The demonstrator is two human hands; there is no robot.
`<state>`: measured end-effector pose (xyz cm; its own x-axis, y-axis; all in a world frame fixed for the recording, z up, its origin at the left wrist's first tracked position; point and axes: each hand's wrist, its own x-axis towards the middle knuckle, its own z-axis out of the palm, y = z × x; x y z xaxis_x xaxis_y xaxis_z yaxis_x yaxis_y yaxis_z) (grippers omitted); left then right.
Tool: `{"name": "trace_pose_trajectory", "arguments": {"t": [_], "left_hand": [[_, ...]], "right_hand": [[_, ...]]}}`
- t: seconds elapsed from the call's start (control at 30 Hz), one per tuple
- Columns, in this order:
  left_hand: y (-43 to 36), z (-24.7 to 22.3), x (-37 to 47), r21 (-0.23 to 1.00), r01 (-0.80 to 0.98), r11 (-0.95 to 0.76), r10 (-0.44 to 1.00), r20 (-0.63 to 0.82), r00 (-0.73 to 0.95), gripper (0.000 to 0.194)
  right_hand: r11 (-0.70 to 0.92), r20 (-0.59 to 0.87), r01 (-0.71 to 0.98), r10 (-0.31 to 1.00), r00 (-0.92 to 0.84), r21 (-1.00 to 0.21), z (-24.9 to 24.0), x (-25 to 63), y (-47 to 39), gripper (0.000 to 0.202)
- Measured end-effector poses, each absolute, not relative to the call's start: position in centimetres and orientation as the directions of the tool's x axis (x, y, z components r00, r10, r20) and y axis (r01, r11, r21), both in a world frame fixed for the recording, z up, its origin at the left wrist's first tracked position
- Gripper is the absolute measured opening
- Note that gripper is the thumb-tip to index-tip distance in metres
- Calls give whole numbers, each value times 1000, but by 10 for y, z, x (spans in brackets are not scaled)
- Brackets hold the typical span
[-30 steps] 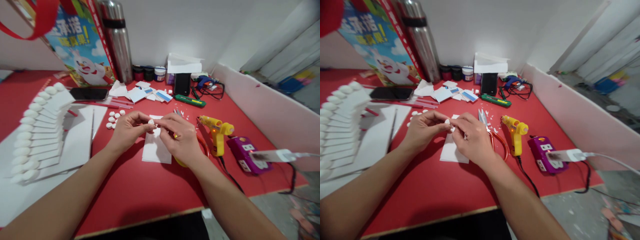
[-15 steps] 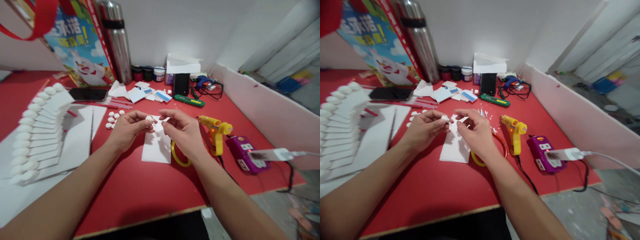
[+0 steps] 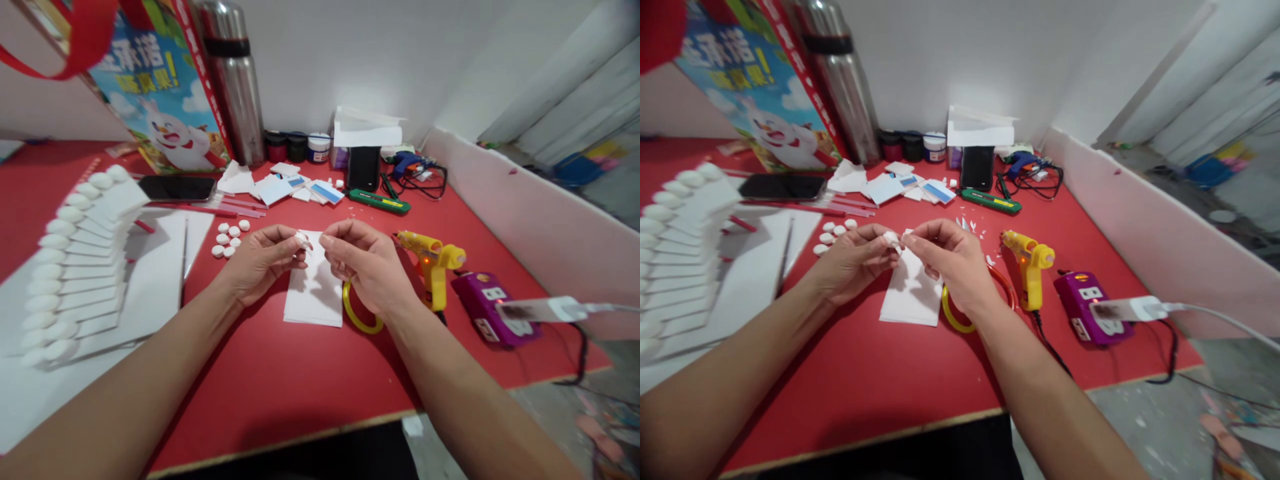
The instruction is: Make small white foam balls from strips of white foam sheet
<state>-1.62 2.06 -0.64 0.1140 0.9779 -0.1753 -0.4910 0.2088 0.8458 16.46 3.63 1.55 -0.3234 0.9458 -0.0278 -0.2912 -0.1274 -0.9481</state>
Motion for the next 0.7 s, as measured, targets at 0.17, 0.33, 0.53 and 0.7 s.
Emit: {"name": "trace_pose_trajectory", "arguments": {"t": [0.17, 0.33, 0.53, 0.7], "left_hand": [[21, -7, -16, 837, -503, 218, 975, -170, 140, 26], [21, -7, -17, 820, -522, 233, 972, -176, 157, 31], [20, -10, -18, 767, -566, 302, 953, -220, 210, 31], [18, -12, -15, 691, -633, 350, 937, -255, 239, 27]], "right_hand": [[-84, -10, -276, 966, -260, -958, 13, 166, 37, 32], [-42, 25, -230, 959, -282, -972, 12, 167, 36, 21], [145, 184, -161, 946, -268, -976, 9, 166, 36, 15], [516, 459, 115, 827, -324, -849, 6, 167, 34, 36]]}}
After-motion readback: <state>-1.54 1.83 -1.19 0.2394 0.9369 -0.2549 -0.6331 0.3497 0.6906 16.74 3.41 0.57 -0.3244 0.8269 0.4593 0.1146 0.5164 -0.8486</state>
